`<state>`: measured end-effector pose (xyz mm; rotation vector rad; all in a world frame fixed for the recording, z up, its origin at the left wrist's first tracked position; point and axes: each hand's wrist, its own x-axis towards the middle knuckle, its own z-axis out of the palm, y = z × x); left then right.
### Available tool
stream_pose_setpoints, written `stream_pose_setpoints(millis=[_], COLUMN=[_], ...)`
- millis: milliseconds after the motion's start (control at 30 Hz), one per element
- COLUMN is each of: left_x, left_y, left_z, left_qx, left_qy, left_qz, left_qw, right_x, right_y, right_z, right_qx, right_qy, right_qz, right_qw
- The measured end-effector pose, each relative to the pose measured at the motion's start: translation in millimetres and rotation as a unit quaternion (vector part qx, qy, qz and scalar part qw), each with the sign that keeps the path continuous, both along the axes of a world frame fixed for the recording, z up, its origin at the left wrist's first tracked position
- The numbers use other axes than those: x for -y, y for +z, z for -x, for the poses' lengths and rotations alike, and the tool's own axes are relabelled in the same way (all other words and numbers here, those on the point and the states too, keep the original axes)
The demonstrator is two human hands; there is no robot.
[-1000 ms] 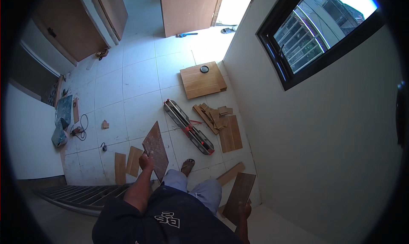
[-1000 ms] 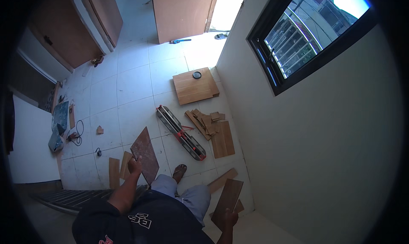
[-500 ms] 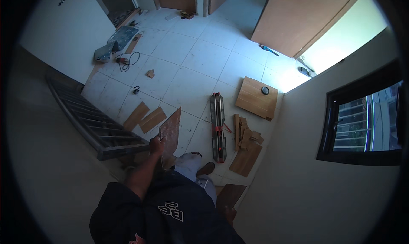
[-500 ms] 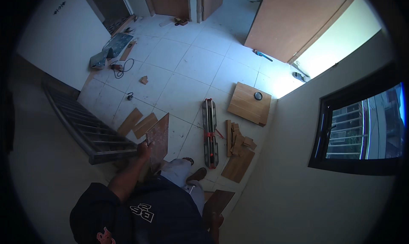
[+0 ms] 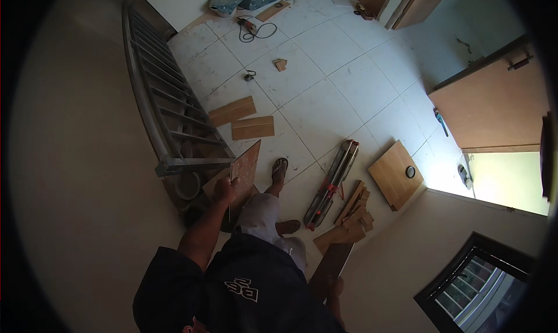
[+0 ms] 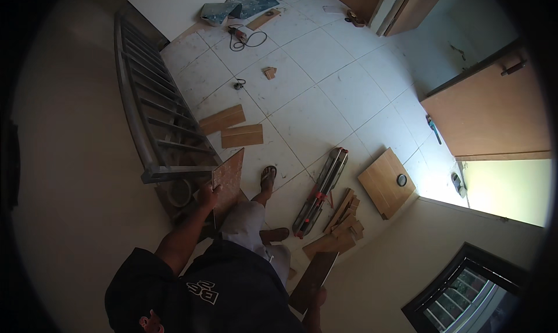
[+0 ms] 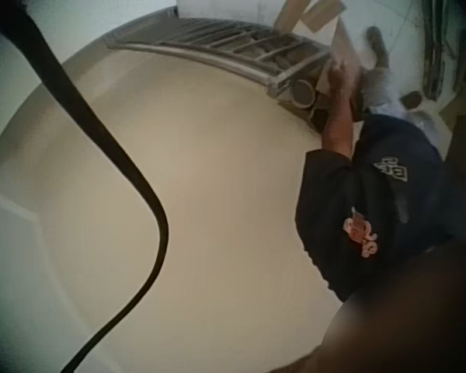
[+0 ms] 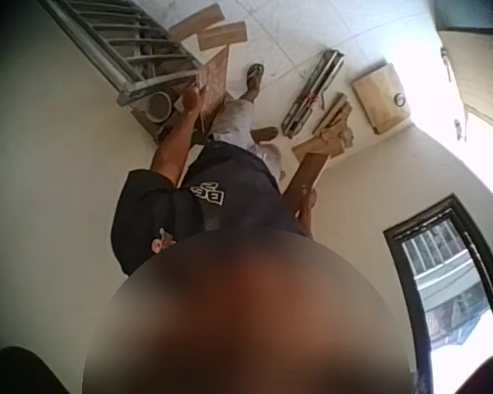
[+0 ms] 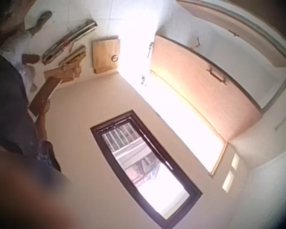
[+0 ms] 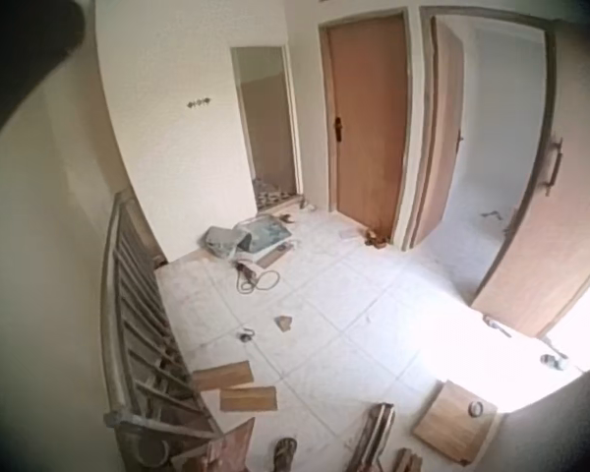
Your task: Measuring and installing tiles on a concrete staircase.
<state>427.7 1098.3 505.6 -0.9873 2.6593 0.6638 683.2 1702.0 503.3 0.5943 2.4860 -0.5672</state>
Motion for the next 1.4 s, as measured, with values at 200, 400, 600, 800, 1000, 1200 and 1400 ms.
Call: stream_pose_setpoints(millis=[200, 400, 600, 800, 1000, 1200, 1400], left_x=[34.4, 58.8, 74.9, 105.1, 98.6, 101.2, 114.2], left_y=[-70.8, -182.4, -306.5, -406.8, -490.6, -557.6, -606.4], left_z=[55.6, 184.9, 326.9, 422.1, 452.7, 458.0, 443.0], left_qx=[0.074, 0.073, 0.014, 0.033, -0.074, -0.134, -0.228], left_qy=[0.048, -0.003, -0.026, 0.080, 0.209, 0.255, 0.272], left_qz=[-0.025, -0.043, -0.081, -0.271, -0.391, -0.433, -0.462], left_qw=[0.996, 0.996, 0.996, 0.959, 0.894, 0.854, 0.813], right_x=[26.6, 77.6, 190.6, 256.7, 279.1, 304.7, 348.5], right_y=[-11.8, -118.3, -239.9, -379.3, -490.2, -528.9, -539.5], right_z=[173.6, 384.4, 603.3, 759.5, 834.6, 869.4, 840.5], right_qx=[0.093, -0.106, -0.022, -0.215, -0.320, -0.379, -0.423], right_qy=[-0.098, 0.046, 0.166, 0.307, 0.394, 0.452, 0.485], right_qz=[0.045, 0.075, 0.025, 0.001, -0.007, -0.026, 0.014], right_qw=[0.990, 0.990, 0.986, 0.927, 0.862, 0.807, 0.765])
